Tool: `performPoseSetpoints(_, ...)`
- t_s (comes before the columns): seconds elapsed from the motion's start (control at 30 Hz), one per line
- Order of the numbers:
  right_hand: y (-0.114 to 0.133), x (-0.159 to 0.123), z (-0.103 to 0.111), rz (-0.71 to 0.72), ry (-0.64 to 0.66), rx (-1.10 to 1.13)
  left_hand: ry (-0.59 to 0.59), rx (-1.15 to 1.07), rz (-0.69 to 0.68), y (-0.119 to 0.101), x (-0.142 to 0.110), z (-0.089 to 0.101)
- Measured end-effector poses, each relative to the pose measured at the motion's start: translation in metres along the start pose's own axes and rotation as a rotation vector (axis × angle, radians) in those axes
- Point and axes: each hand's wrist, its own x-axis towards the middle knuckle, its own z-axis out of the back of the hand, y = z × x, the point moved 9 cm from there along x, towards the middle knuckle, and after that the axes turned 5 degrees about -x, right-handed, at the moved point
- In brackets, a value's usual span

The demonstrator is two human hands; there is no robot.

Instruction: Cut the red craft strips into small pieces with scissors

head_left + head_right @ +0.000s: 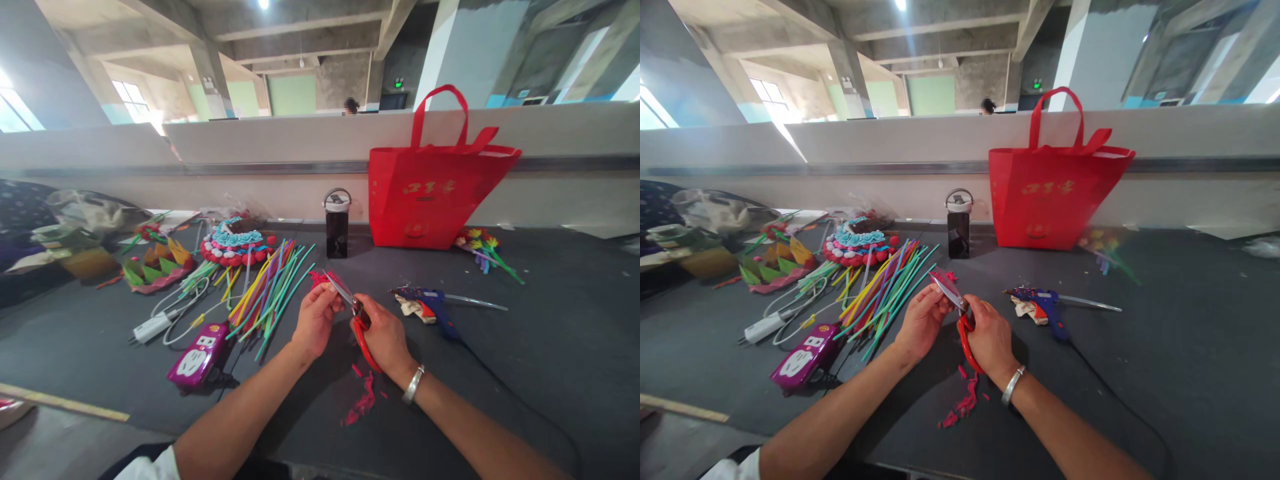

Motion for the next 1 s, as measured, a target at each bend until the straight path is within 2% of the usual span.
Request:
performPoseSetpoints(0.17, -0.003, 0.0, 0.005, -0.021, -0.038, 0.079, -0.01, 0.096, -0.009, 0.0, 0.001, 0.003)
performPoseSetpoints(0.33, -0.02, 0.003, 0.014, -0.135, -0.115, 0.239, -0.109, 0.532, -0.135, -0.013, 0.017, 0.027)
performPoseSetpoints(0.43, -0.028, 0.006, 0.019, -0.166, -0.182, 0.317, -0.142, 0.686, -0.166, -0.016, 0.027, 0.041)
performPoseSetpoints(0.53, -0.035, 0.007, 0.022, -0.189, -0.226, 0.352, -0.152, 0.727, -0.187, -0.018, 0.034, 0.049)
performPoseSetpoints(0.7, -0.037, 0.006, 0.02, -0.206, -0.229, 0.356, -0.159, 0.83, -0.19, -0.021, 0.04, 0.058)
performPoseSetpoints(0.83, -0.037, 0.006, 0.021, -0.209, -0.252, 0.373, -0.204, 0.897, -0.256, -0.031, 0.043, 0.063)
performPoseSetpoints(0.93, -0.043, 0.007, 0.022, -0.241, -0.285, 0.405, -0.181, 0.899, -0.296, -0.032, 0.04, 0.057)
performPoseSetpoints(1.0, -0.048, 0.007, 0.022, -0.267, -0.306, 0.421, -0.085, 0.844, -0.262, -0.021, 0.037, 0.047)
